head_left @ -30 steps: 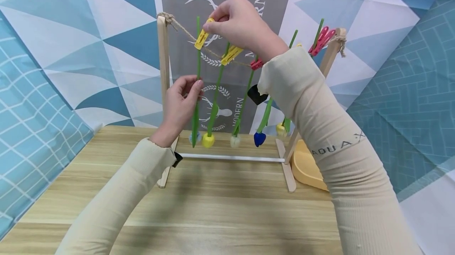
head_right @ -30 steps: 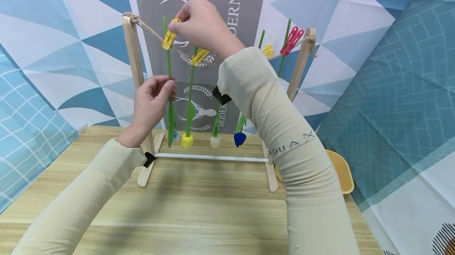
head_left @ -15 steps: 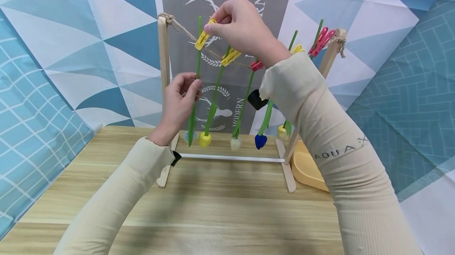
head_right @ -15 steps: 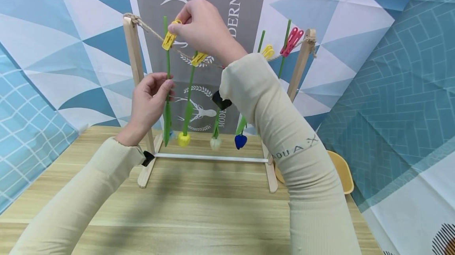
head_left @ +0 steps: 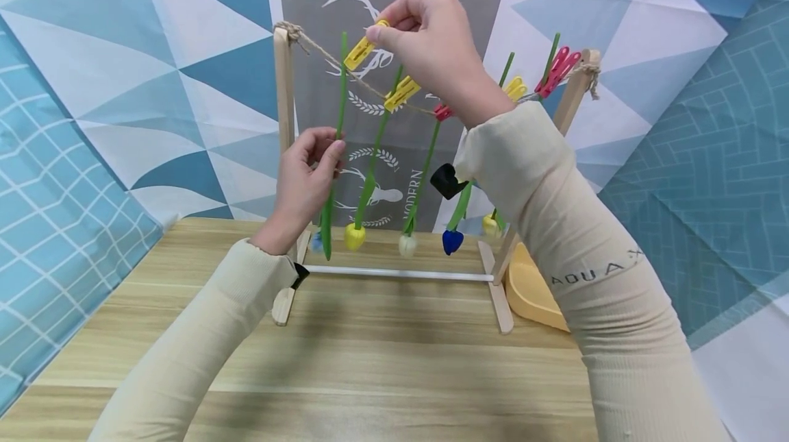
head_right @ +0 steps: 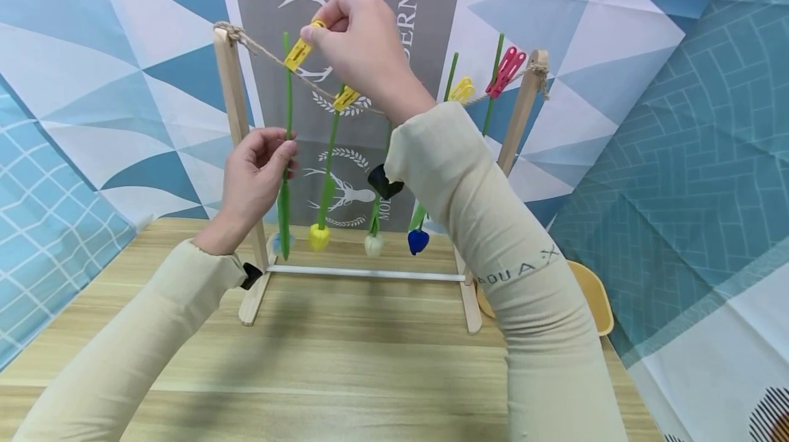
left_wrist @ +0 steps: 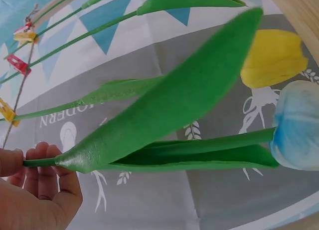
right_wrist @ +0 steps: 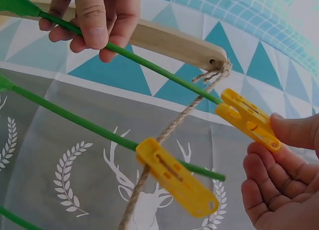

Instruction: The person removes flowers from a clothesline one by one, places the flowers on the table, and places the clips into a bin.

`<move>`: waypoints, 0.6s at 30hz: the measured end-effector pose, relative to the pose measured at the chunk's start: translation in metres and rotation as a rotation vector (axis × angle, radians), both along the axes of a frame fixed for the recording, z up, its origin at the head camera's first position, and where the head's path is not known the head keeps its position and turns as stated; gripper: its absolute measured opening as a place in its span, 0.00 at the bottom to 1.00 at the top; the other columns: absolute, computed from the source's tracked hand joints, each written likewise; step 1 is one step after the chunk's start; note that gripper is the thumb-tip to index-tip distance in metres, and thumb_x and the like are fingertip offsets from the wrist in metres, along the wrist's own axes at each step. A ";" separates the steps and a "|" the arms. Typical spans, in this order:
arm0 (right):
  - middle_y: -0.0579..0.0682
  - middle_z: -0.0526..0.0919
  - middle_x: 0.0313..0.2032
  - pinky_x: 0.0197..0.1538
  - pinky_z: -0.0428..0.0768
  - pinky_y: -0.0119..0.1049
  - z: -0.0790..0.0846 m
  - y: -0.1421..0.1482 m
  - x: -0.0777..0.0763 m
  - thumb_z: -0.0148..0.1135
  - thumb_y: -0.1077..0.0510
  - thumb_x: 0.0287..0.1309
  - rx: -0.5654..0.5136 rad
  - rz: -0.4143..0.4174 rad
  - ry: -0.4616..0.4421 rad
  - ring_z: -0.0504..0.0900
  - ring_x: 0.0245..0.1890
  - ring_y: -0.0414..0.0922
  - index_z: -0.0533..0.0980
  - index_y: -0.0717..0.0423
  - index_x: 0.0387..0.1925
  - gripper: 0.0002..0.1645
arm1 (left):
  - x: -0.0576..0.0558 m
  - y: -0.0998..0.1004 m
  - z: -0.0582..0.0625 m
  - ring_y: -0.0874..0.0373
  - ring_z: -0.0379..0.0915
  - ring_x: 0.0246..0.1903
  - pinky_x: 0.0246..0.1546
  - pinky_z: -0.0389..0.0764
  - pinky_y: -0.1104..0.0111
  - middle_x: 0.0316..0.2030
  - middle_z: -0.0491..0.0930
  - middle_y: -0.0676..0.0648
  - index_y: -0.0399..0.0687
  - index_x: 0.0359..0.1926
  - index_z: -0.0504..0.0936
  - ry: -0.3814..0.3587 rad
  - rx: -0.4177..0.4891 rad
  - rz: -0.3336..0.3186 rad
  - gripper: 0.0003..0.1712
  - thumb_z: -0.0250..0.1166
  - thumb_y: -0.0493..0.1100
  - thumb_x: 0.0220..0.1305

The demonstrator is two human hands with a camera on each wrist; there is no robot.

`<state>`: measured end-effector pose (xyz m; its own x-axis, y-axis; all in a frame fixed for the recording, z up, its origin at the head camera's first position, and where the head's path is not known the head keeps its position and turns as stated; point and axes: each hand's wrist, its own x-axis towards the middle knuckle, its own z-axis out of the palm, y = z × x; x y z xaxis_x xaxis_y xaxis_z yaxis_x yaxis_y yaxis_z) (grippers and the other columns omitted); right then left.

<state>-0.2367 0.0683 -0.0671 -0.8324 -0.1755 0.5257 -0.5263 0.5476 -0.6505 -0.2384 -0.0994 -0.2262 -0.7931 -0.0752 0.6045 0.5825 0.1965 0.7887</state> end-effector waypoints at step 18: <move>0.45 0.78 0.34 0.44 0.73 0.30 -0.025 0.048 0.021 0.62 0.54 0.58 -0.265 0.063 -0.066 0.74 0.38 0.41 0.79 0.57 0.43 0.14 | 0.012 -0.012 -0.009 0.63 0.70 0.27 0.28 0.72 0.79 0.31 0.78 0.45 0.39 0.47 0.77 0.050 -0.283 0.127 0.14 0.57 0.43 0.66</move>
<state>-0.2155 0.1160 -0.0925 -0.8582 -0.0912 0.5052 -0.5056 0.3211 -0.8008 -0.2266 -0.1117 -0.2354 -0.7567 0.0056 0.6538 0.5763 0.4780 0.6629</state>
